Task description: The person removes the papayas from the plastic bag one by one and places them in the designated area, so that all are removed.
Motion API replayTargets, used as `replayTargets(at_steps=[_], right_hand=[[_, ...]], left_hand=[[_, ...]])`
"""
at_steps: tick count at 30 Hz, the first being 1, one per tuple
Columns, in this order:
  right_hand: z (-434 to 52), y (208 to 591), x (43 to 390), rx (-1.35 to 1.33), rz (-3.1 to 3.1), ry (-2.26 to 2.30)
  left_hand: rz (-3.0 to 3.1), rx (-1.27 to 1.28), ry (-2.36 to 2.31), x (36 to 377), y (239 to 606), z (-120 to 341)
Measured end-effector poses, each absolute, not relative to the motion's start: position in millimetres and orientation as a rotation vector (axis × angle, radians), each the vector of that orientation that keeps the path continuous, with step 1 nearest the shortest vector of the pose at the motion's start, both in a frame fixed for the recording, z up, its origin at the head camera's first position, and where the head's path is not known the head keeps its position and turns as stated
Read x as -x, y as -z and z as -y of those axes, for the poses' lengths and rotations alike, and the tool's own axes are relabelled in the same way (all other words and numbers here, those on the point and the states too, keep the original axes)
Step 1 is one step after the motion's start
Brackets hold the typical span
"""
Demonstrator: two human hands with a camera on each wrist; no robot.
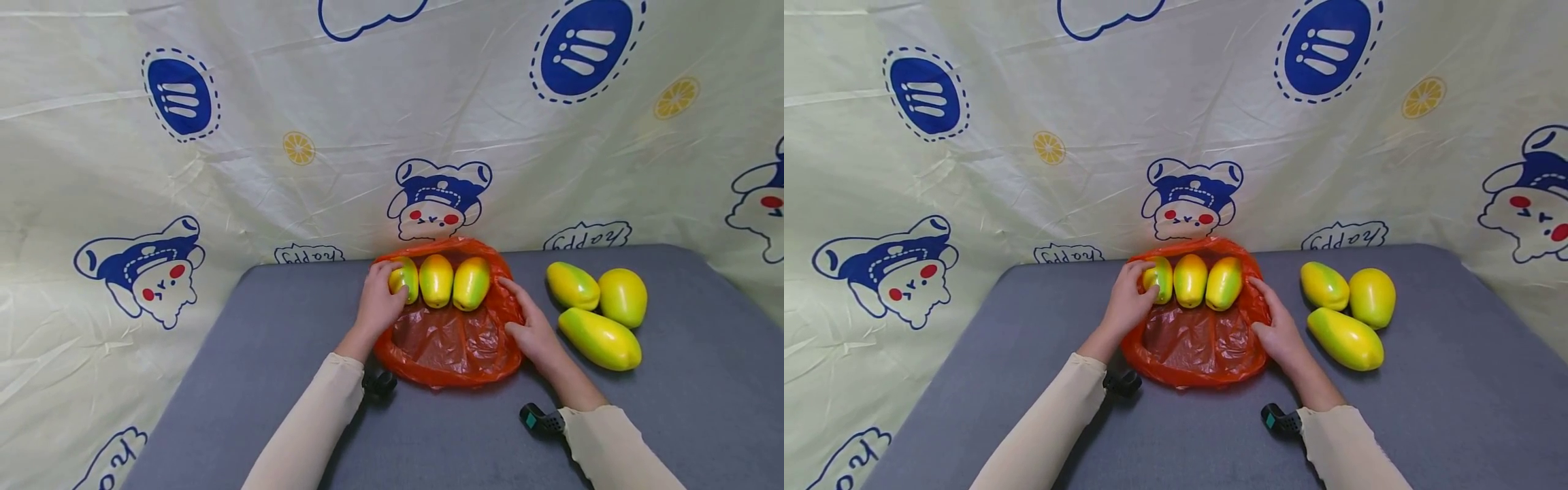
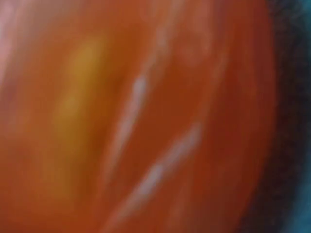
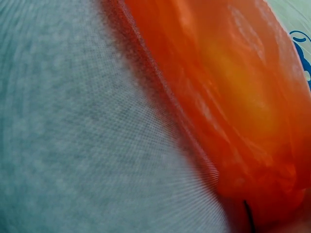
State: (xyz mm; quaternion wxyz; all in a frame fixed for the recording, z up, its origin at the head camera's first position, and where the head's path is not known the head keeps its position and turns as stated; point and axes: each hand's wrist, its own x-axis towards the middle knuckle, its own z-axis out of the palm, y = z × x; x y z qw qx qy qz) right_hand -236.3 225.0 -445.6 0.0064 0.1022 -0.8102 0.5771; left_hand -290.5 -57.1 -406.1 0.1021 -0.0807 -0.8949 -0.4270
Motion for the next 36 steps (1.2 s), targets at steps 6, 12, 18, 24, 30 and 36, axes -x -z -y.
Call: replayTargets(at_steps=[6, 12, 18, 24, 30, 36], right_hand=[[-224, 444, 235, -0.289, 2.553, -1.810], [-222, 443, 235, -0.283, 2.567, -1.803], [-222, 445, 236, -0.264, 2.568, -1.818], [-223, 445, 237, -0.285, 2.558, -1.784], [-225, 446, 238, -0.307, 2.556, -1.766], [-226, 446, 237, -0.309, 2.525, -1.779]], left_hand=[[2.651, 0.133, 1.245, 307, 411, 52], [2.673, 0.086, 1.257, 315, 416, 52], [2.704, 0.090, 1.226, 319, 421, 50], [2.698, 0.042, 1.276, 316, 422, 49], [2.695, 0.006, 1.360, 309, 426, 46], [2.696, -0.030, 1.361, 298, 423, 42]])
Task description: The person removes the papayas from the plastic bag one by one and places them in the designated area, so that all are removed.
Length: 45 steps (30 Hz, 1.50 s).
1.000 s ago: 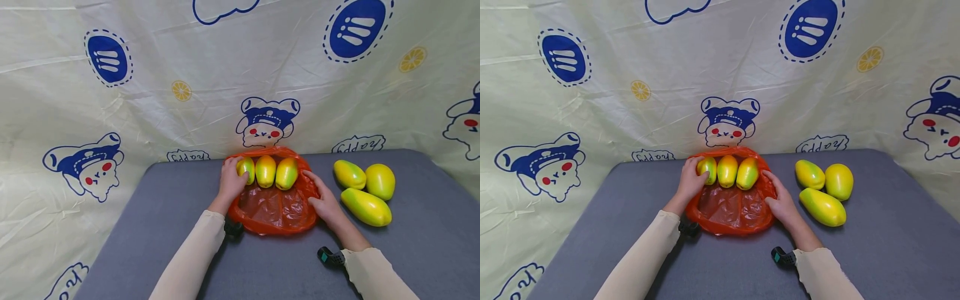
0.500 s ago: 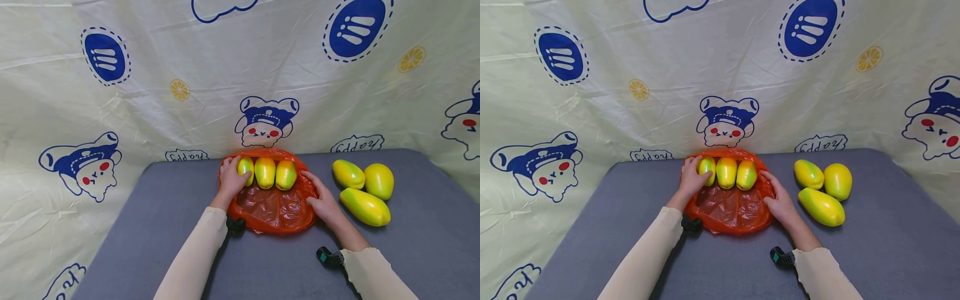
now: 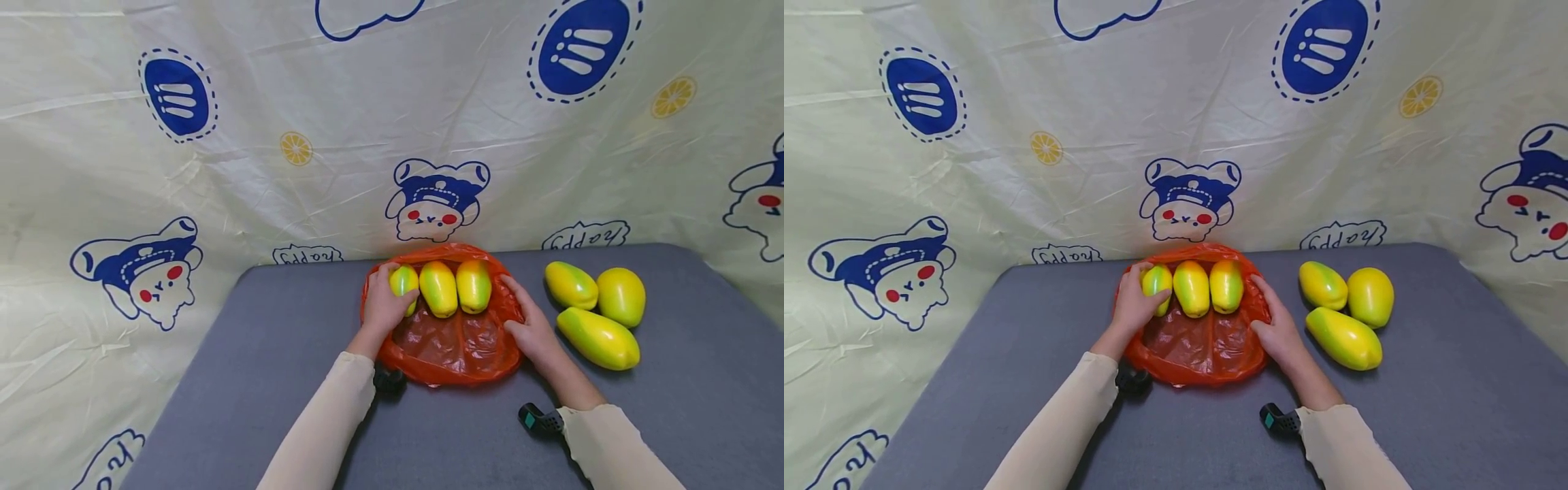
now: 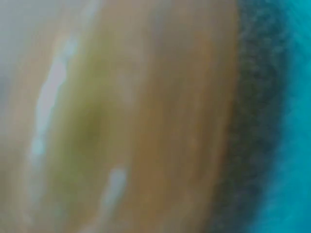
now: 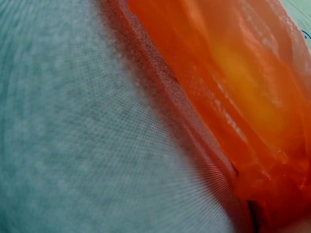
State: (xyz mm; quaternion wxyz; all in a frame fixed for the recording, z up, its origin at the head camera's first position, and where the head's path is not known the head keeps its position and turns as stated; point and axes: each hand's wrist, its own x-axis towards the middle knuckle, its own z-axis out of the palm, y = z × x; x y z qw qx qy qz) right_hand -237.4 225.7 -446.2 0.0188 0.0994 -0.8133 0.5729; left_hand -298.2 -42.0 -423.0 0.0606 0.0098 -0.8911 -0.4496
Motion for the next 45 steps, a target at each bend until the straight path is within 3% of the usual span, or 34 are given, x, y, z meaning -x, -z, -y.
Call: replayTargets(at_steps=[24, 34, 45], right_hand=[[-227, 448, 239, -0.261, 2.517, -1.839], [-227, 446, 239, -0.258, 2.509, -1.836], [-225, 445, 238, -0.246, 2.534, -1.796]], left_hand=[[2.538, -0.066, 1.476, 274, 414, 42], [2.376, -0.051, 1.611, 267, 392, 68], [2.324, -0.020, 1.632, 267, 393, 108]])
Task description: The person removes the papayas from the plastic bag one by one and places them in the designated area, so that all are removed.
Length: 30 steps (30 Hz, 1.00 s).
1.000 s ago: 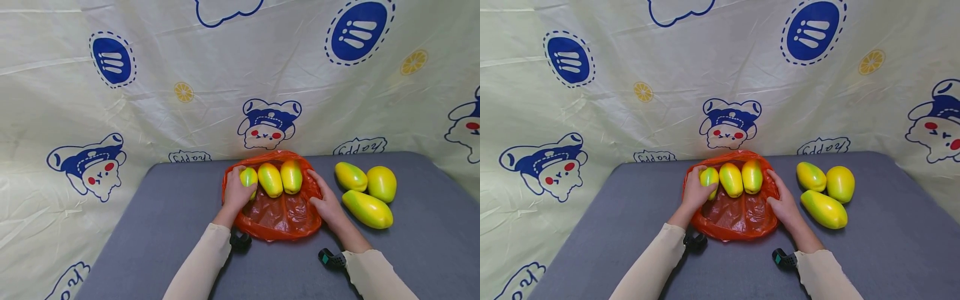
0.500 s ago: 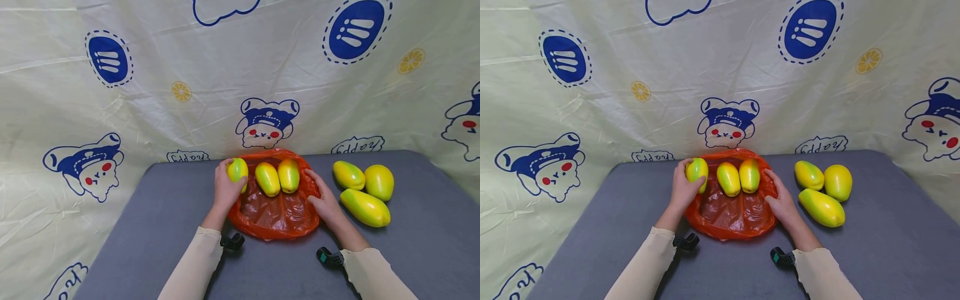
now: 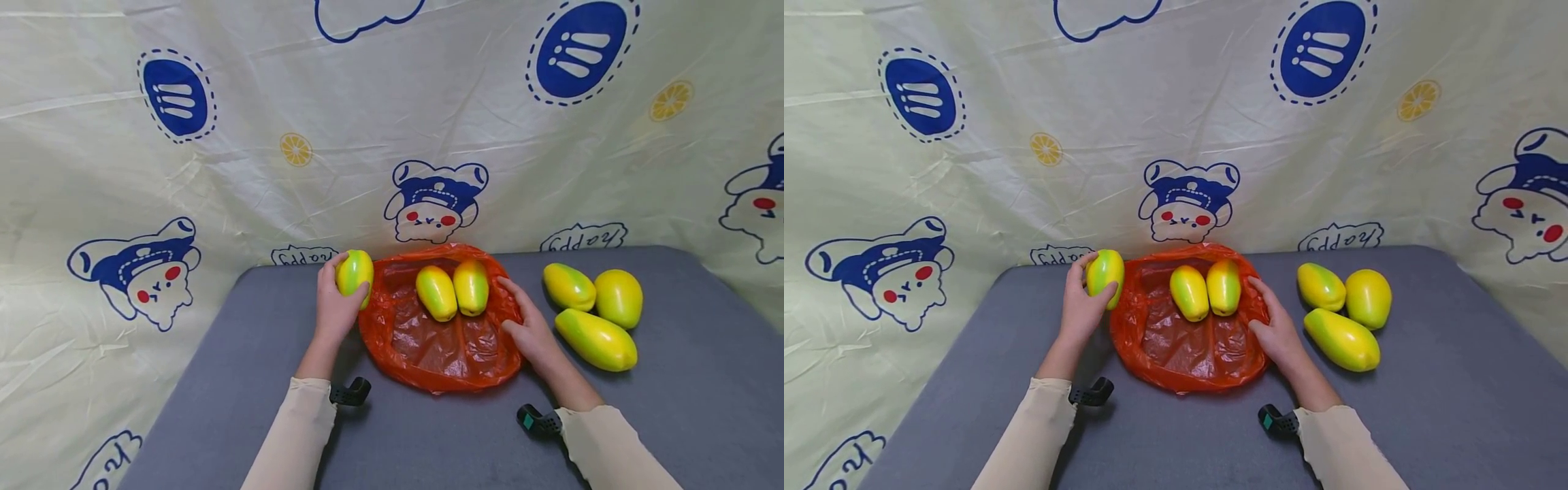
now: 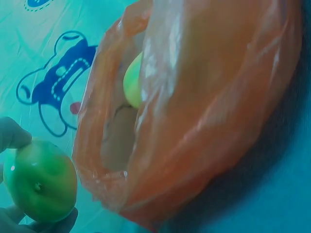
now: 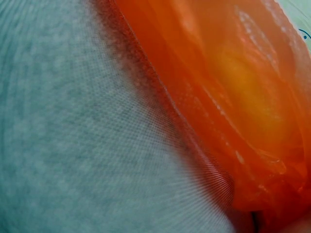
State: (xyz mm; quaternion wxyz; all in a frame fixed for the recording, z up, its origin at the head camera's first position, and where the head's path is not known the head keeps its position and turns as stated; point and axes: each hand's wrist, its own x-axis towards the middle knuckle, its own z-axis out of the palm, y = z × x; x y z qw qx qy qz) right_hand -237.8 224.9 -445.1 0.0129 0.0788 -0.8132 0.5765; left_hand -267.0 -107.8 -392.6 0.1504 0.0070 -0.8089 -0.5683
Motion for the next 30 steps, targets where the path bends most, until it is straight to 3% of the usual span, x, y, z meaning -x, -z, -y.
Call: replayTargets(at_steps=[30], right_hand=[[-225, 445, 238, -0.242, 2.558, -1.780]], left_hand=[[2.371, -0.222, 1.500, 288, 432, 168]])
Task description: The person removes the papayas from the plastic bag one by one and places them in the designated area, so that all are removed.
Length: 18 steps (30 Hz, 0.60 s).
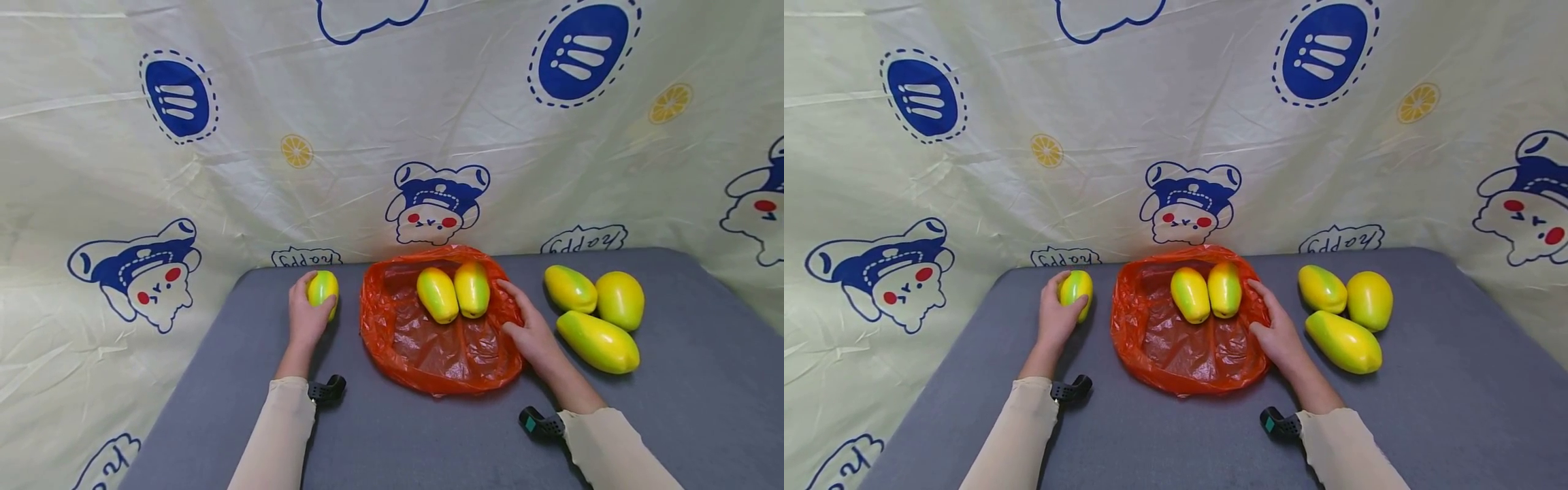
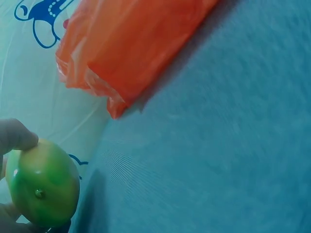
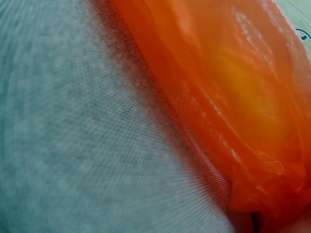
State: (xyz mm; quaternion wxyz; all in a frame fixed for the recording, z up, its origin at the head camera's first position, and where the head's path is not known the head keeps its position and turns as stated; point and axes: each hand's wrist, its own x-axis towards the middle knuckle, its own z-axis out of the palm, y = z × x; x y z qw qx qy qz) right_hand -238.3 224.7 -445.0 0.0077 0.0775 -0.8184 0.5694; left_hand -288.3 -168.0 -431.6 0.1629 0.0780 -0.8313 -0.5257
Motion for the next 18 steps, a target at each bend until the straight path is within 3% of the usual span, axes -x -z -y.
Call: replayTargets(at_steps=[18], right_hand=[[-226.0, 446.1, 238.7, -0.246, 2.568, -1.769]], left_hand=[[2.372, -0.320, 1.550, 291.3, 441.2, 168.3]])
